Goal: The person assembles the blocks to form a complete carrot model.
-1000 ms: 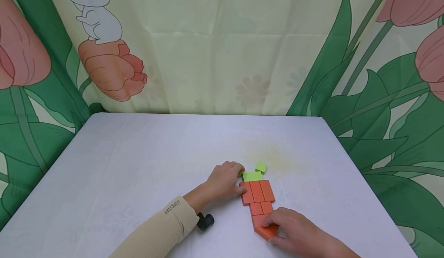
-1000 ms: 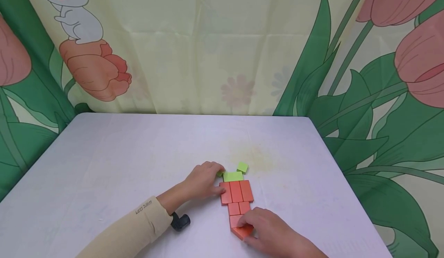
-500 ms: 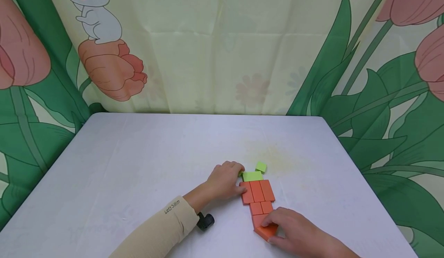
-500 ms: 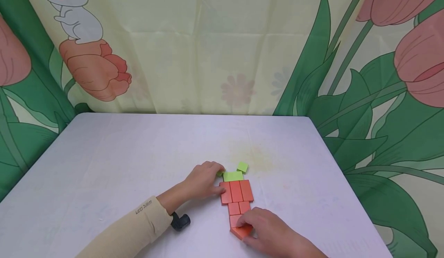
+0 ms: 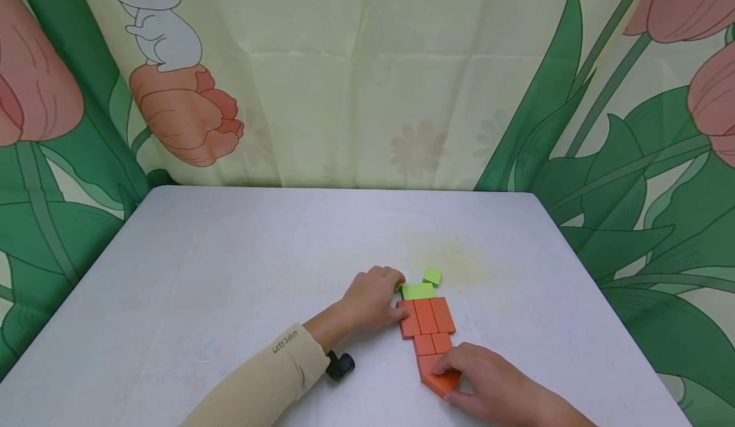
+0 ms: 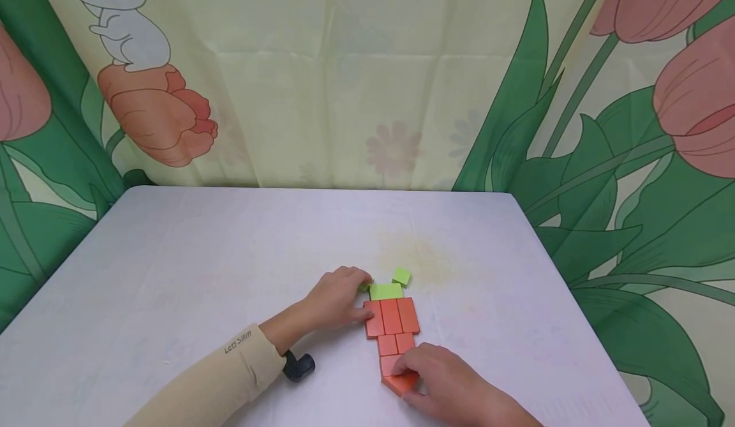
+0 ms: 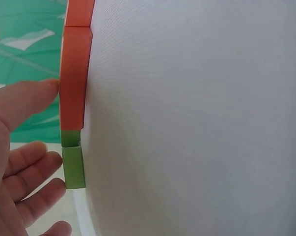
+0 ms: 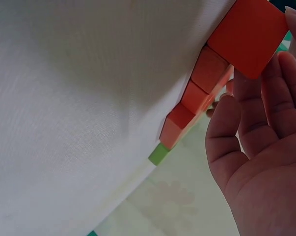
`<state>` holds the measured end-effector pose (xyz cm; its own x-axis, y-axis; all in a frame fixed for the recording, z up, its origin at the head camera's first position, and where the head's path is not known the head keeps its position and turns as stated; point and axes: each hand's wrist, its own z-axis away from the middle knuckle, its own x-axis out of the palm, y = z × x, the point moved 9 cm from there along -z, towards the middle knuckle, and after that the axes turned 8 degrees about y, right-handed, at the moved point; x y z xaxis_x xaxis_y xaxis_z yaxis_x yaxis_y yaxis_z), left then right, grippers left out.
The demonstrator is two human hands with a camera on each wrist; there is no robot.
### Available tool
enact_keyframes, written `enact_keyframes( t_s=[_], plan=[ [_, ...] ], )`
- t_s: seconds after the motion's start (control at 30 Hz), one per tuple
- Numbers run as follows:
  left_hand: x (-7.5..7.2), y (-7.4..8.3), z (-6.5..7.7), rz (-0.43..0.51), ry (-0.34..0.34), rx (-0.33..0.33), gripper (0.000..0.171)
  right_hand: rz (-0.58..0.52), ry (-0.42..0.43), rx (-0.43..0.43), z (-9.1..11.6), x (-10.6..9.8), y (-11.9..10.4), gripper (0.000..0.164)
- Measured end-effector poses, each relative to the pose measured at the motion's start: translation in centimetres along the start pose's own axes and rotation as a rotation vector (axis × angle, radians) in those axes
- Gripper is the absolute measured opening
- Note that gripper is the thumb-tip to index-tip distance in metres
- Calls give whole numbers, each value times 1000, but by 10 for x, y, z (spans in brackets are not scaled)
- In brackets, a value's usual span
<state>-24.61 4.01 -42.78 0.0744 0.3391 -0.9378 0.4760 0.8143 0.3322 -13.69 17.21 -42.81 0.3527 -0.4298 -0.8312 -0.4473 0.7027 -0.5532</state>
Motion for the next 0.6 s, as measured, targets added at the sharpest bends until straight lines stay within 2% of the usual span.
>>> enact_keyframes(
  t_s=[0.27,0.37,0.6],
  plan=[
    [1,-1,-1,6,5,-3,51,-11,13,13,-3,-7,2,35],
    [1,-2,-1,18,5,-15,52,-18,53,10,-7,-17,4,40],
    [1,-6,-3,107,4,-37,52,-41,165,74,-23,-47,18,42]
  ],
)
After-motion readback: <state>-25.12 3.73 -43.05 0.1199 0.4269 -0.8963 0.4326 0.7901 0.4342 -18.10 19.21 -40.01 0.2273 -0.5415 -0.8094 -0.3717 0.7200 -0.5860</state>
